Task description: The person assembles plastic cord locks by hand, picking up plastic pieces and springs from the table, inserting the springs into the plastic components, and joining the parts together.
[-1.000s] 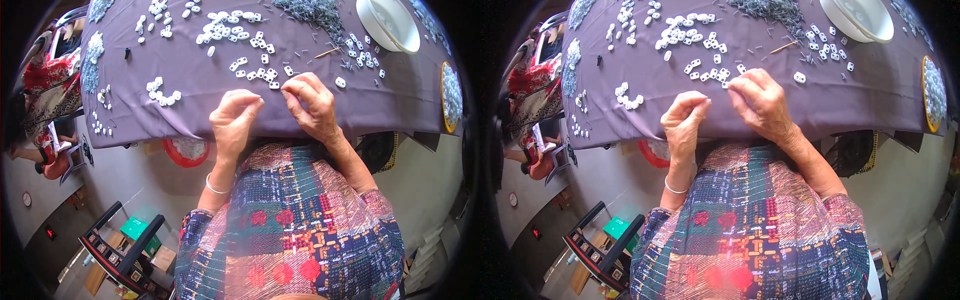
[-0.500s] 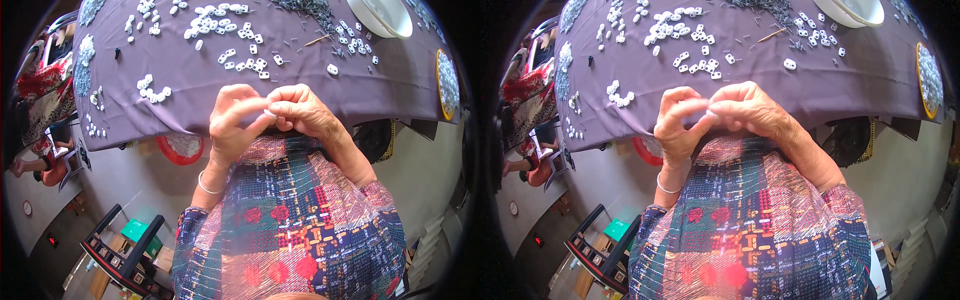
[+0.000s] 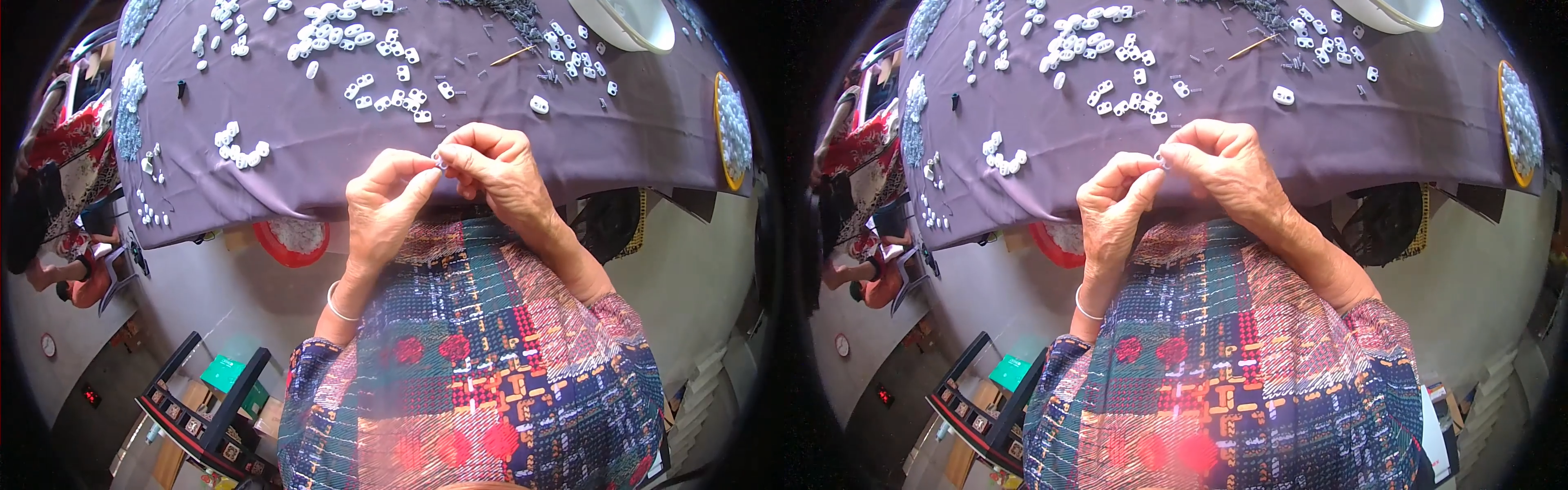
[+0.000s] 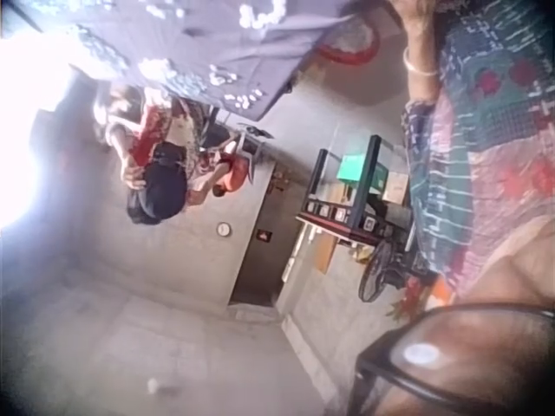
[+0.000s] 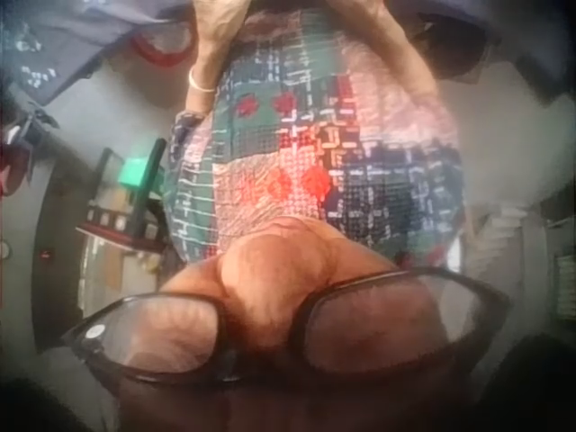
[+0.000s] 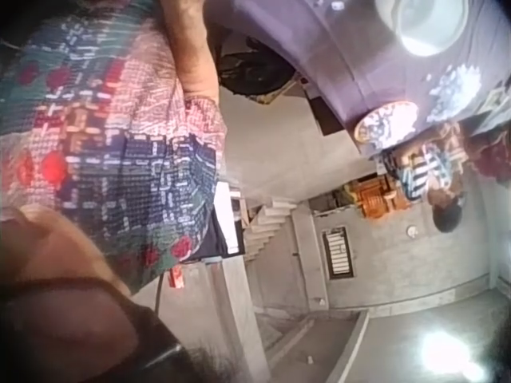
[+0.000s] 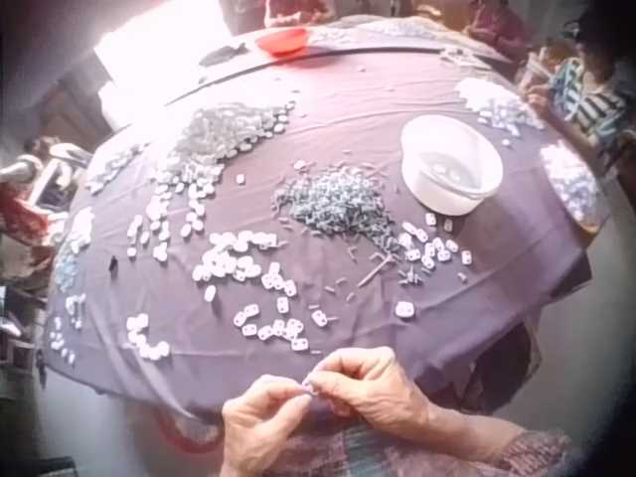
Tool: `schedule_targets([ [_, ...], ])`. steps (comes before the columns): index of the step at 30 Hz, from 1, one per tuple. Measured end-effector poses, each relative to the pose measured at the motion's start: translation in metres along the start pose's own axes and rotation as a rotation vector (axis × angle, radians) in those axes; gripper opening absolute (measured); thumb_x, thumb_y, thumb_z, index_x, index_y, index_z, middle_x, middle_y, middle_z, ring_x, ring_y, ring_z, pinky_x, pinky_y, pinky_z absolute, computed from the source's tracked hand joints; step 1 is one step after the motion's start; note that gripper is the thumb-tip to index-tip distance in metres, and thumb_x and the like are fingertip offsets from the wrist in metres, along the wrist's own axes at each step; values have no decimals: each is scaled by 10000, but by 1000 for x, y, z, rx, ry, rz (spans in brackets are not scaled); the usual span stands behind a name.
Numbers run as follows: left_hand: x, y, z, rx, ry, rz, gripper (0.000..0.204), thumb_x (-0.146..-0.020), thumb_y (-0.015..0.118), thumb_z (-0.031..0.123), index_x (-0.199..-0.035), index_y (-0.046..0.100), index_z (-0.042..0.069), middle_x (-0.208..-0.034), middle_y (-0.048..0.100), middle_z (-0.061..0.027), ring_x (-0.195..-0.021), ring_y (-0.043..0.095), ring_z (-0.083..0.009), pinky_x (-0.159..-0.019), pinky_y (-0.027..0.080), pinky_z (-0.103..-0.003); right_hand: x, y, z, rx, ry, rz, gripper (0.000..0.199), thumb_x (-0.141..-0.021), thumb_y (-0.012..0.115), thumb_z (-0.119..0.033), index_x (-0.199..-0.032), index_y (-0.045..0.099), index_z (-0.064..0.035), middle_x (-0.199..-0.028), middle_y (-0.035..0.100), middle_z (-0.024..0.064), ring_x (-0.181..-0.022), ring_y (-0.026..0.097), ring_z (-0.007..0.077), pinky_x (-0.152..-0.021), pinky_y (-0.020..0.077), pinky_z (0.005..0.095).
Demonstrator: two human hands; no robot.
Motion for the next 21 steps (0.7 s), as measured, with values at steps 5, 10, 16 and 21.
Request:
schedule_targets([
  [5,-1,6,-1,31,9,7,64,-826,624,2,-890,631,1,-751,557,32,-608,466,-21,-532,357,-150,3,2,-2,163,-51,56,126,-849,626,-133,-852,643,-8,-696,591,-13,-542,476,26,-492,386,158],
  [10,1,9,-8,84,79,64,64,-817,631,-10,-879,634,6,-742,547,31,-611,472,-25,-532,368,-155,2,2,2,152,-164,30,129,-847,621,-119,-877,654,2,-768,627,2,-672,516,43,-603,416,181],
  [16,-1,9,-3,-246,350,221,154,-699,700,-22,-830,646,38,-788,583,-55,-665,562,-116,-541,448,-228,3,2,-1,136,-79,0,164,-857,612,-163,-893,652,-7,-766,623,-11,-677,533,33,-601,443,187],
  [21,-10,3,1,-702,896,263,236,-603,705,-74,-799,666,51,-768,587,-71,-647,565,-187,-550,456,-259,2,-2,-3,103,129,-58,225,-850,623,-264,-866,646,-40,-651,556,-26,-542,479,30,-471,373,169],
])
Point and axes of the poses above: each hand's wrist, its own x-axis away from the middle knuckle, its own y-axis out of the palm, z = x × y, the point moved 1 cm from there along -x, towards the middle knuckle
